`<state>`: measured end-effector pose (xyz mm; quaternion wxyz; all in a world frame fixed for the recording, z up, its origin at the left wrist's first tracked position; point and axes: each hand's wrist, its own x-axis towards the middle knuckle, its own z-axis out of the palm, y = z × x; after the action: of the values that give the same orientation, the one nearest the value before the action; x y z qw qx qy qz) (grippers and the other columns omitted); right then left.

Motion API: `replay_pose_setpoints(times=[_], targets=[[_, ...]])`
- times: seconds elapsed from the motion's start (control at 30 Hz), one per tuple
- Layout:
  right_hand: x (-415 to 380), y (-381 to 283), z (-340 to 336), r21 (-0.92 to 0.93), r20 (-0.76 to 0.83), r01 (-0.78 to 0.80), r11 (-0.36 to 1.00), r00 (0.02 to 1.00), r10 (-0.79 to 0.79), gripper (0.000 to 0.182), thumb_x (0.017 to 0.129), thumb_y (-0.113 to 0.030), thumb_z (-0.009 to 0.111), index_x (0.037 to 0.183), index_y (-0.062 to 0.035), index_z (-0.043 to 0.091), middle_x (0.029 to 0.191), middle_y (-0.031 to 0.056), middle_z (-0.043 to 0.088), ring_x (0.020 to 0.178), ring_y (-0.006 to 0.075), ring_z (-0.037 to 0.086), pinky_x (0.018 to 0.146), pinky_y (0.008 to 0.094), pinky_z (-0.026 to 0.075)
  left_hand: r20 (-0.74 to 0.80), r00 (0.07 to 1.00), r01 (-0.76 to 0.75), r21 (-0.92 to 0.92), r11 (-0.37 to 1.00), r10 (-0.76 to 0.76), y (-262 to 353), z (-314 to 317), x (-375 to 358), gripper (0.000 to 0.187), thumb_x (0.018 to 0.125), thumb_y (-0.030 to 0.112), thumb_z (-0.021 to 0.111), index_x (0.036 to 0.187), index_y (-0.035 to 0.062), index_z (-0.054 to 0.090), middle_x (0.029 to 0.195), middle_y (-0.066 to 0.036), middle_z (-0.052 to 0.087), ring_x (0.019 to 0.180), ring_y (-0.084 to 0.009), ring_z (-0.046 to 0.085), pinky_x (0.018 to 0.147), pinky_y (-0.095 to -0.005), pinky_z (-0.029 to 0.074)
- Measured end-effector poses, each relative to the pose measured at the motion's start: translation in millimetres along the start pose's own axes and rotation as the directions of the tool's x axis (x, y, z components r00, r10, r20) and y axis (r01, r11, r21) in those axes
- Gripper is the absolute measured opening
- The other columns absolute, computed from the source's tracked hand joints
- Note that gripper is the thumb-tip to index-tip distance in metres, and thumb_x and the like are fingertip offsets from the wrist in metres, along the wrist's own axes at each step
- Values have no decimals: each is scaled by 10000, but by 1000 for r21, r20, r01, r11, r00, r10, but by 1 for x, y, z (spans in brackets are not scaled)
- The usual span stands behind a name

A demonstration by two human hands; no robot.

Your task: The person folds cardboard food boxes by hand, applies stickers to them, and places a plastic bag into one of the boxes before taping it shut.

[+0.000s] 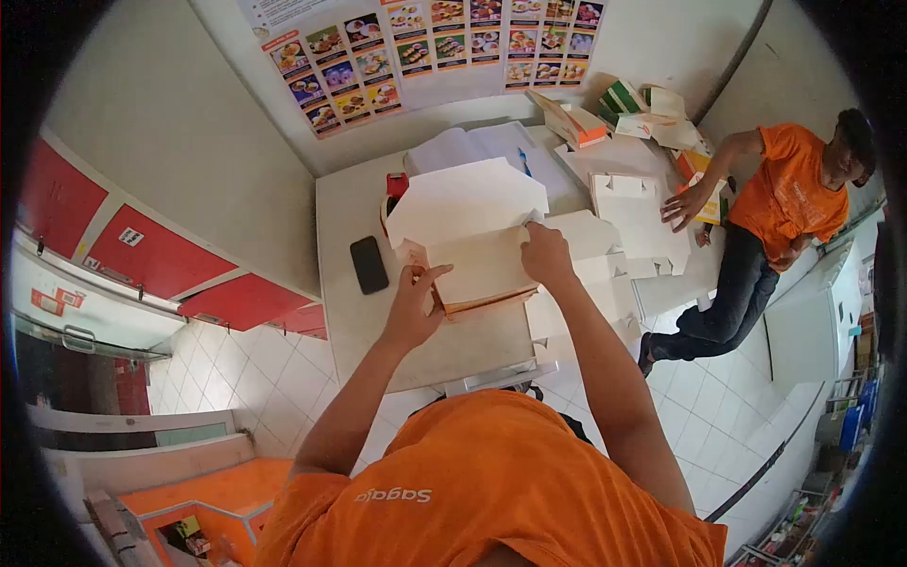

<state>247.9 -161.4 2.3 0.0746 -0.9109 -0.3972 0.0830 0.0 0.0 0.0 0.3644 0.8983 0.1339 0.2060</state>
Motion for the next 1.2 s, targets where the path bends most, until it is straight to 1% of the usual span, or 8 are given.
replay_pose_setpoints(times=[0.07, 0.4, 0.7, 0.83, 0.9, 0.97, 1.03, 1.2], targets=[[-5, -11, -2, 264, -152, -59, 963, 983, 102, 274, 892, -146, 634, 1133, -17, 648, 1044, 284, 701, 986, 438, 704, 856, 506, 583, 51, 998, 51, -49, 997, -48, -1, -7, -8, 597, 809, -73, 677, 1344, 189, 641, 1148, -79, 439, 932, -246, 519, 852, -367, 495], [-5, -33, -15, 23, -61, -114, 993, 991, 115, 216, 947, -125, 571, 1099, 17, 632, 944, 244, 735, 897, 406, 744, 769, 467, 612, -46, 997, 52, -104, 993, -57, -5, 19, -25, 392, 945, 104, 616, 1330, 136, 682, 1202, -159, 422, 988, -281, 502, 929, -402, 451], [-16, -22, -10, 180, -51, -179, 967, 980, 191, 457, 948, -417, 616, 1078, 18, 668, 994, 251, 734, 932, 408, 732, 827, 502, 589, -69, 992, 100, -41, 994, -103, 4, 33, -17, 474, 970, 187, 624, 1436, 112, 575, 1190, -170, 432, 1092, -310, 468, 966, -406, 423], [-22, 45, 7, 526, 103, -215, 823, 977, 189, 625, 938, -552, 631, 1179, 24, 659, 1084, 269, 697, 1093, 438, 662, 965, 501, 524, -146, 989, -1, 76, 997, 12, 9, 31, -19, 494, 968, 170, 618, 1436, 34, 534, 1256, -200, 450, 1111, -307, 467, 969, -412, 416], [-50, 105, 42, 523, -478, -106, 846, 785, 394, 551, 896, -472, 732, 1168, 2, 662, 1148, 247, 678, 1136, 409, 635, 984, 477, 511, -214, 972, -67, 160, 985, 101, 19, 32, -21, 503, 963, 168, 622, 1428, 9, 517, 1287, -210, 453, 1113, -306, 468, 962, -416, 416], [-95, 143, 32, 157, -509, -563, 811, 657, 555, 537, 831, -413, 821, 1149, -15, 651, 1132, 274, 695, 1080, 384, 678, 936, 472, 528, -339, 938, -71, 11, 997, 71, 35, 31, -28, 521, 939, 182, 653, 1390, -22, 490, 1310, -210, 471, 1056, -298, 488, 904, -407, 423], [-119, 181, 49, 116, -213, -665, 738, 709, 673, 633, 817, -377, 834, 1273, -25, 571, 1055, 265, 708, 1041, 388, 690, 920, 465, 545, -280, 957, -84, -20, 996, 75, 52, 33, -32, 522, 922, 185, 673, 1369, -14, 492, 1300, -201, 484, 1019, -288, 496, 870, -398, 422], [-121, 237, 75, 384, -134, -459, 801, 831, 540, 485, 872, -270, 780, 1194, -8, 529, 961, 252, 717, 965, 427, 695, 854, 506, 549, -160, 965, -227, -126, 966, 206, 86, 63, -18, 520, 865, 133, 707, 1328, -1, 511, 1251, -164, 532, 917, -234, 514, 787, -369, 418]])
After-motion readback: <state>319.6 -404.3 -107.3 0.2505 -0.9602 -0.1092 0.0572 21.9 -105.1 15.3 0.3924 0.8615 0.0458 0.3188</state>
